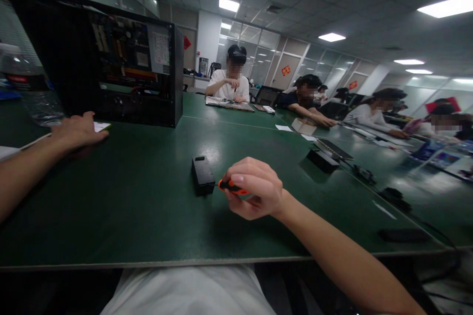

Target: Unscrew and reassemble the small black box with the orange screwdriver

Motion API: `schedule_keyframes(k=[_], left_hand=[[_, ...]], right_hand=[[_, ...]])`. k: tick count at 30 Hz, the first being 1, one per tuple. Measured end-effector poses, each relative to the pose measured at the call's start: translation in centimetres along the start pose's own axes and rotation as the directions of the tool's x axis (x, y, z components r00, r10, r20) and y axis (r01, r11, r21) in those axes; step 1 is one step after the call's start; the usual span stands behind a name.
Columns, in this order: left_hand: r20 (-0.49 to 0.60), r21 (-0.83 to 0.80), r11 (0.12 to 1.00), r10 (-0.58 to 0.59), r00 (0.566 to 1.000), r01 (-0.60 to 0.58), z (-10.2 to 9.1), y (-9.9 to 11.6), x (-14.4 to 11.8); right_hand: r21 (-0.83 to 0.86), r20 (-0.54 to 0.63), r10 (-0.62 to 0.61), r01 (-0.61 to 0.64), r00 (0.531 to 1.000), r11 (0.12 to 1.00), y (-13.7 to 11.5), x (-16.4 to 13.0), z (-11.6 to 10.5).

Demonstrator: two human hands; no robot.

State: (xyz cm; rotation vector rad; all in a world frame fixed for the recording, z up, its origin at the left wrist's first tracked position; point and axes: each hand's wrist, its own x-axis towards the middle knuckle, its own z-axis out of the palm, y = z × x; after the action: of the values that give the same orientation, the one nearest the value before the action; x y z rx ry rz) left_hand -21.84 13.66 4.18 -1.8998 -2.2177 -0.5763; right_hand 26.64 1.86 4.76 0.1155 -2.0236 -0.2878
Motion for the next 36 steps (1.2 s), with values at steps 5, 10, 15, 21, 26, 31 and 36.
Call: schedule_keyframes(k=[5,10,15,21,26,31,36], left_hand=[[-0.045,-0.183,0.888,0.421,0.906,-0.422,1.0,8.1,-2.6],[-0.069,-0.600,0.465,0.781,0.621,-0.651,2.7,18.3,-8.2],[-0.062,-0.607,0.309,0.900,0.431,-0.733,3.6,21.8,-11.2],[-0.057,-0.530,0.406,0.859,0.508,-0.745,3.3,21.3,-11.5],[-0.045,-0.536,0.458,0.823,0.566,-0.709,2.8,21.5,-12.3],[-0.034,-0.568,0.495,0.784,0.620,-0.658,2.8,21.5,-12.7],[-0.026,-0.582,0.486,0.790,0.612,-0.652,2.7,21.5,-12.8]], right_hand=[[-0.027,0.022,-0.028,0.029,0.999,0.999,0.0,0.1,0.0],[-0.058,0.035,-0.047,0.049,0.998,0.997,-0.3,0.4,0.2],[-0.024,0.018,0.015,-0.014,1.000,1.000,0.4,-0.1,0.2],[0.025,-0.042,0.153,-0.152,0.987,0.988,1.8,-1.4,-0.3],[0.030,-0.058,0.201,-0.199,0.978,0.980,2.1,-1.9,0.0],[0.174,-0.171,0.652,-0.629,0.739,0.758,3.3,-2.7,0.7],[0.437,0.024,0.973,-0.877,0.231,0.198,5.4,-4.8,2.2]])
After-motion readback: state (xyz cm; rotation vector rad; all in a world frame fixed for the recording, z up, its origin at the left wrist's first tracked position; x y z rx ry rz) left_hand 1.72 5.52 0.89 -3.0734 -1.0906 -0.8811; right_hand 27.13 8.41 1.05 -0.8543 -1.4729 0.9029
